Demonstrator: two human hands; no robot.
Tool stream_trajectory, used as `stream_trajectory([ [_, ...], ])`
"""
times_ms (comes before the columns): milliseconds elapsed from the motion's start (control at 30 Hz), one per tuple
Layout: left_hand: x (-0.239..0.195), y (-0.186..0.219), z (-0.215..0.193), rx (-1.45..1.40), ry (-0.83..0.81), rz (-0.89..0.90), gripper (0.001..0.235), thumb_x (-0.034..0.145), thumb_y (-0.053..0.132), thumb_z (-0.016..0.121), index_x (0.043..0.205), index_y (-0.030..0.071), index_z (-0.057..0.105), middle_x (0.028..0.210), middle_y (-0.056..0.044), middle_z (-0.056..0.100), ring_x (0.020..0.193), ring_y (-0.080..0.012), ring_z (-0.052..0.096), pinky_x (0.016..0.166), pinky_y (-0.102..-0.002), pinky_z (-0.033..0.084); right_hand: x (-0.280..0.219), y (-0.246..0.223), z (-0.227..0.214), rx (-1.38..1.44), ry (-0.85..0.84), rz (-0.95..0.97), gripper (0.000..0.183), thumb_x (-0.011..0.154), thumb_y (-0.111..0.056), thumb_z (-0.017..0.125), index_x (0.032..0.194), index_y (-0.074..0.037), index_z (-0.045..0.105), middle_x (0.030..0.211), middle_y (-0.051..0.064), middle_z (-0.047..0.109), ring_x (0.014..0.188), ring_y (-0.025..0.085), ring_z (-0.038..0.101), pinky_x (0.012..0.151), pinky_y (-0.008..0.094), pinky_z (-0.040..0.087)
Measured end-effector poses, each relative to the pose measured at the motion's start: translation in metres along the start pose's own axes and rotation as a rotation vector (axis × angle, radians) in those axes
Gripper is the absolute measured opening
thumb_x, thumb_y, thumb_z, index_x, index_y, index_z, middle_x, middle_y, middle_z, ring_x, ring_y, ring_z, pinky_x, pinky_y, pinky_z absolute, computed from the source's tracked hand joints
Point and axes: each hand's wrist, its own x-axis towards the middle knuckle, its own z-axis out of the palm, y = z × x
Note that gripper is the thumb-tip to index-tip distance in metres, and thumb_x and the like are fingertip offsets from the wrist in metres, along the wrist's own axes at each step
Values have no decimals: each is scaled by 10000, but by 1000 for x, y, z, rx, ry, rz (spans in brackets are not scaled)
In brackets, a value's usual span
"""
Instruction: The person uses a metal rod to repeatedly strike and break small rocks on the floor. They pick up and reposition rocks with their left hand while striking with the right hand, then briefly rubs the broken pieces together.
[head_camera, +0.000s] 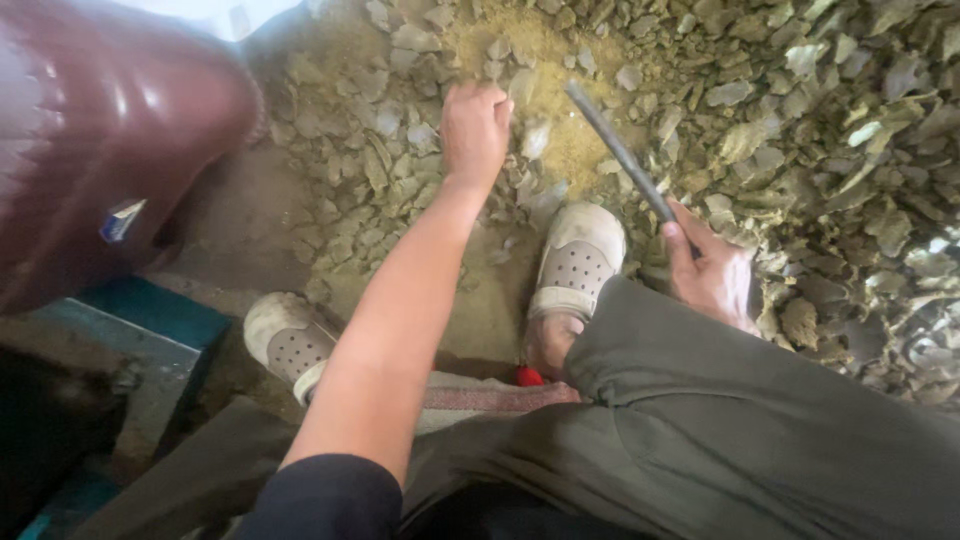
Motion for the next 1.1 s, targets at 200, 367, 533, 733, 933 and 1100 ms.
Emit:
stream_trajectory([
  [200, -5, -2, -6, 19, -25, -55, 98, 813, 108, 749, 752, 46, 705, 865, -170, 681, 876, -386, 623, 829, -470, 487, 28, -22, 23, -167, -47, -160, 309, 1061, -284, 681, 1341, -162, 730, 644, 118, 669, 447, 219, 566, 437, 383, 436],
  [367, -4, 0, -13, 17, -38, -56, 40, 807, 87, 742, 772, 73, 727, 871, -160, 678, 903, -367, 630, 839, -465, 501, 38, -31, 23, -90, 63, -298, 295, 1113, -252, 652, 1387, -161, 713, 740, 140, 677, 558, 250, 629, 519, 379, 479],
  [533, -6, 7, -38, -25, 17, 46, 99, 831, 61, 718, 929, 56, 702, 971, -162, 656, 958, -387, 622, 899, -487, 504, 50, -28, 21, -175, 50, -327, 274, 1109, -259, 661, 1347, -141, 730, 738, 135, 680, 525, 244, 618, 485, 392, 474],
  [733, -85, 21, -89, -169, 21, -38, 138, 990, 33, 658, 1124, 66, 668, 1094, -145, 618, 1046, -371, 624, 896, -452, 515, 40, -16, 26, -242, -56, -282, 287, 1094, -248, 635, 1337, -126, 726, 657, 122, 664, 466, 244, 591, 453, 401, 453],
  [933, -140, 22, -118, -25, -89, 56, 363, 883, 69, 721, 1242, 52, 672, 1247, -133, 598, 1138, -358, 541, 972, -494, 461, 31, -9, 31, -71, 100, -306, 295, 1126, -288, 669, 1373, -142, 734, 868, 150, 725, 606, 211, 648, 530, 369, 503],
  [1100, -150, 14, -120, 93, -277, 47, 461, 797, 97, 791, 1240, 48, 673, 1295, -106, 577, 1183, -348, 518, 1001, -518, 440, 1, -8, 15, -175, -69, 173, 328, 1096, -368, 657, 1377, -218, 735, 596, 134, 645, 457, 232, 570, 480, 412, 456],
])
